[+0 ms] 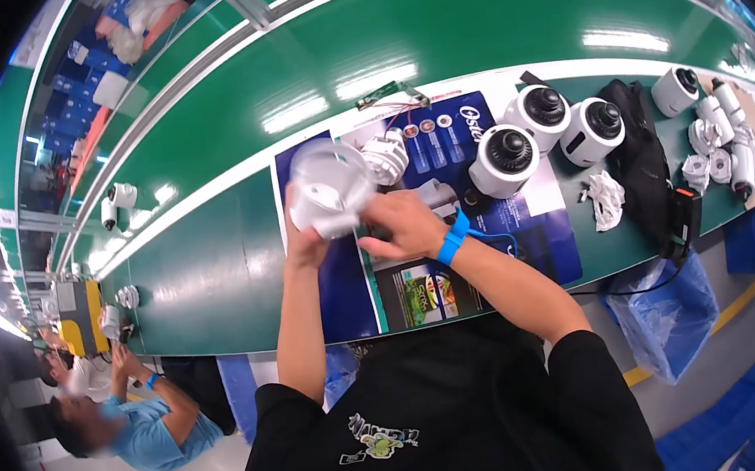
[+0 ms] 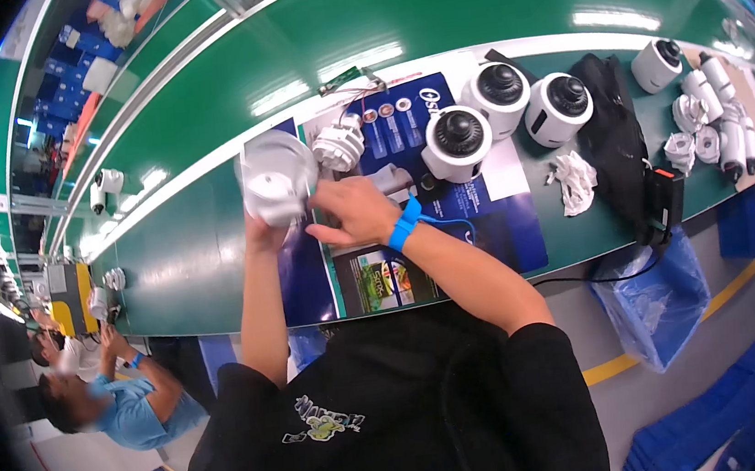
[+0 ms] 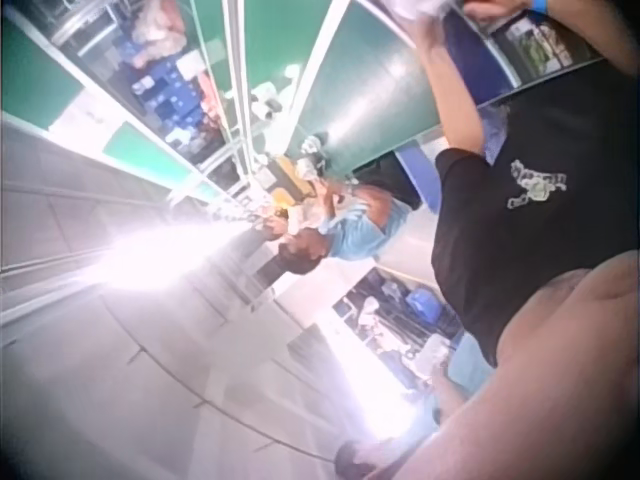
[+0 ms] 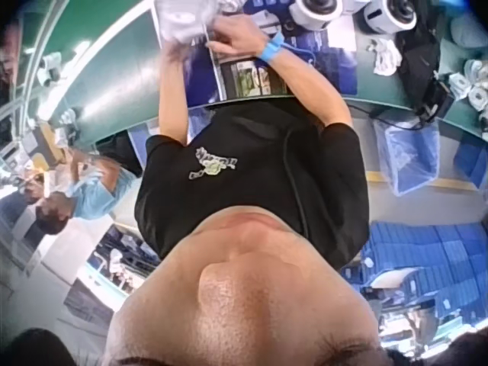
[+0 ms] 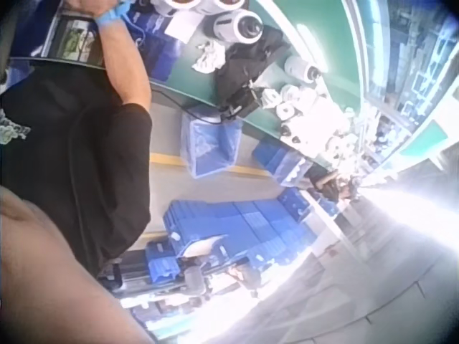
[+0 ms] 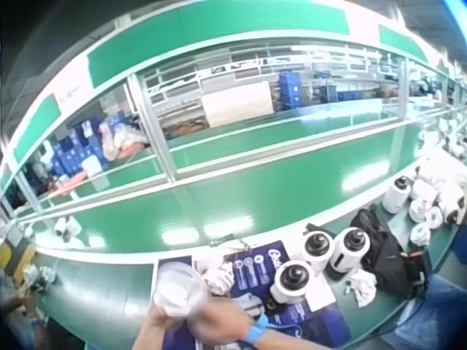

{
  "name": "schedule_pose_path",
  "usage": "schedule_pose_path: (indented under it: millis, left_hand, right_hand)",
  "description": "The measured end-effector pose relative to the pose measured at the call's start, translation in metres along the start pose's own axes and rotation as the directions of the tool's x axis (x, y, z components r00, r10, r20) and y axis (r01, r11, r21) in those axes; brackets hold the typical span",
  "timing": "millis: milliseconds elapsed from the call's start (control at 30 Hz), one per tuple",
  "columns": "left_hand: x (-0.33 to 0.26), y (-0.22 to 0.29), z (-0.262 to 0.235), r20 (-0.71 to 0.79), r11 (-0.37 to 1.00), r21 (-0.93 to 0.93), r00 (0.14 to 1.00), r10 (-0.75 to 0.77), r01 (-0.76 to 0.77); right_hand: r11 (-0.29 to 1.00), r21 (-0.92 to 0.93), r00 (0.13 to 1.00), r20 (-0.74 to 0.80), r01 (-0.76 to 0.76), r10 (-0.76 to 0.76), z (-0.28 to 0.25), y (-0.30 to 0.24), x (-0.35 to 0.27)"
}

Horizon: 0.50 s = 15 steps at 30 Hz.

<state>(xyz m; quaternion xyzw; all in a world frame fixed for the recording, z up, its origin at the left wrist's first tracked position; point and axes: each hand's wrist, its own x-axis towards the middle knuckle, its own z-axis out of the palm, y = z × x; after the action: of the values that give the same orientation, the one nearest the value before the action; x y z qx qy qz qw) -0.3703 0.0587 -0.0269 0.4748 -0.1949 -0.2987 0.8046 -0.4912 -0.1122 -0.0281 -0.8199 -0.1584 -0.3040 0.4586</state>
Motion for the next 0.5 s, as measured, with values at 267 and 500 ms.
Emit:
schedule_pose_path:
  millis: [267, 500]
  left_hand:
    - [-0.035, 0.019, -0.003, 0.201, 0.816, 0.539, 0.973, 0.115, -0.208]
    - [0.029, -0.002, -0.039, -0.063, 0.643, 0.677, 0.842, 0.535, -0.358]
  right_hand:
    - [0.998, -0.049, 0.996, 0.084, 0.033, -0.029, 0.002, -0.024, -0.005]
    - [0.945, -0.186, 0.963, -0.054, -0.27, 0.264, -0.041, -0.063, 0.052]
